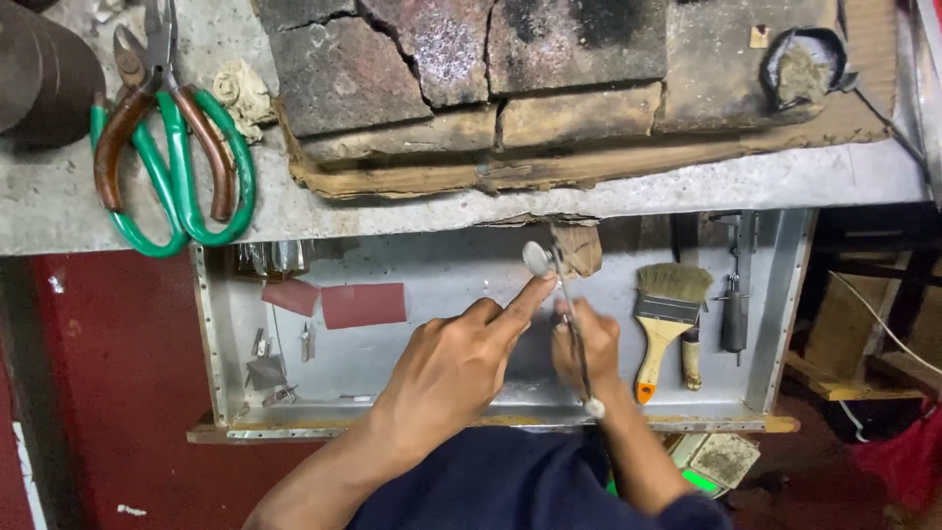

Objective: The person holds a small metal piece with pliers and uses a jeweler's saw to cut or shape it. They then rub the piece against a white polishing wheel attached to a hand tool, repeatedly rotating the piece to treat different surfaces.

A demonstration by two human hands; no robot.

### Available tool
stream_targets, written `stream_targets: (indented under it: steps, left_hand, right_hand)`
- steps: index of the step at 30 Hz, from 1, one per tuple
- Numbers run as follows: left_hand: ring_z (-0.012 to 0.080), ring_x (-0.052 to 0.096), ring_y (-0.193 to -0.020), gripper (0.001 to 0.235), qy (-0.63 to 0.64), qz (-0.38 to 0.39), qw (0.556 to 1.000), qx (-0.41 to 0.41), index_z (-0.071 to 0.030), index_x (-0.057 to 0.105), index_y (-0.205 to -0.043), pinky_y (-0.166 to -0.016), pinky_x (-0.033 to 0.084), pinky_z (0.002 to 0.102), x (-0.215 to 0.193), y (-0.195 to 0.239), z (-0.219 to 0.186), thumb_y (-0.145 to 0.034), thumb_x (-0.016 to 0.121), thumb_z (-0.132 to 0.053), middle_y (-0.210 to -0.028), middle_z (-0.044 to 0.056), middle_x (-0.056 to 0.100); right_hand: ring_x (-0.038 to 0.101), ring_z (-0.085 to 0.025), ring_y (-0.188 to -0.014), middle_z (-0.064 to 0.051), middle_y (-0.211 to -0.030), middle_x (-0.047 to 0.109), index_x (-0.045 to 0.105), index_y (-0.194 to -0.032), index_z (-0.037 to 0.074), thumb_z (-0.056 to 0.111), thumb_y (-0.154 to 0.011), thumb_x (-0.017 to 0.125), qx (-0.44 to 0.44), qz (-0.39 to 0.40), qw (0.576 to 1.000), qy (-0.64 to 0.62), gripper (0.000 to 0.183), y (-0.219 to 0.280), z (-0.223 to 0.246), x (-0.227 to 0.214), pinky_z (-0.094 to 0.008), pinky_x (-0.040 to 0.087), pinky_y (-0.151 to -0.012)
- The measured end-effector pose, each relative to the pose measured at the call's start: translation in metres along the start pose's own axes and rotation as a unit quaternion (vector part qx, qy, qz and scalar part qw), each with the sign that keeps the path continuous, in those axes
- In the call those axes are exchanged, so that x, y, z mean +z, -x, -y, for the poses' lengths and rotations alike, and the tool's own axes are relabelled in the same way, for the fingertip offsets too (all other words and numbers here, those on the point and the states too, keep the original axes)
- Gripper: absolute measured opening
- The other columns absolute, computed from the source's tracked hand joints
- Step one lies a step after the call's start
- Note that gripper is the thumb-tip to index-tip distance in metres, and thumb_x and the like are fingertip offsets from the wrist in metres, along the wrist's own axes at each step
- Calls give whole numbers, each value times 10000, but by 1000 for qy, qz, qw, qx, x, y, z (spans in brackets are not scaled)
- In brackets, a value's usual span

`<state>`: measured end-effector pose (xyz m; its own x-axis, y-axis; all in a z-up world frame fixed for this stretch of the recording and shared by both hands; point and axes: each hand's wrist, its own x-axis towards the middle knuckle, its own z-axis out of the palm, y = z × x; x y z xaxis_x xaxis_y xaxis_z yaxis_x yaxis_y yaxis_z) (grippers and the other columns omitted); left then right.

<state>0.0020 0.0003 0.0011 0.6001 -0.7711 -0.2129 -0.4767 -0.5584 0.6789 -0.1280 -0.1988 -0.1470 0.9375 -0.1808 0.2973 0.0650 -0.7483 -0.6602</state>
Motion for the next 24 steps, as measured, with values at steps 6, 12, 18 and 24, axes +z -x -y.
stream_targets:
  steps: [6,12,18,24]
  left_hand:
    - [424,578,-457,615,0,-22,1000,11,-221,412,-1586,-402,485,536,4,2,0,-1005,564,-87,-878,131,636]
    - [383,558,-489,696,-18,12,1000,-1,-246,327,-1637,-442,486,524,0,0,-3,-1001,558,-83,-832,80,592]
    - [406,583,-515,564,-7,-38,999,19,-203,442,-1579,-450,497,535,5,1,3,-1030,554,-133,-861,102,629]
    - [408,575,-496,693,-5,17,1000,-10,-259,316,-1642,-465,498,547,1,2,-3,-1008,522,-72,-843,95,603]
  right_hand:
    - [490,-186,-422,-40,-626,532,618,-920,45,212,-1037,489,54,24,998,16,241,15,4,-9,-356,403,-446]
    - [372,-235,-408,-46,-624,421,528,-909,49,104,-969,443,-30,2,999,12,118,-23,1,0,-389,330,-430]
    - [497,-224,-400,-8,-544,474,659,-1000,73,253,-1004,452,111,55,992,24,275,38,-3,-9,-367,404,-460]
    - [443,-221,-418,-40,-585,466,594,-952,30,267,-1014,431,-2,-9,1000,7,294,-28,3,3,-386,374,-456]
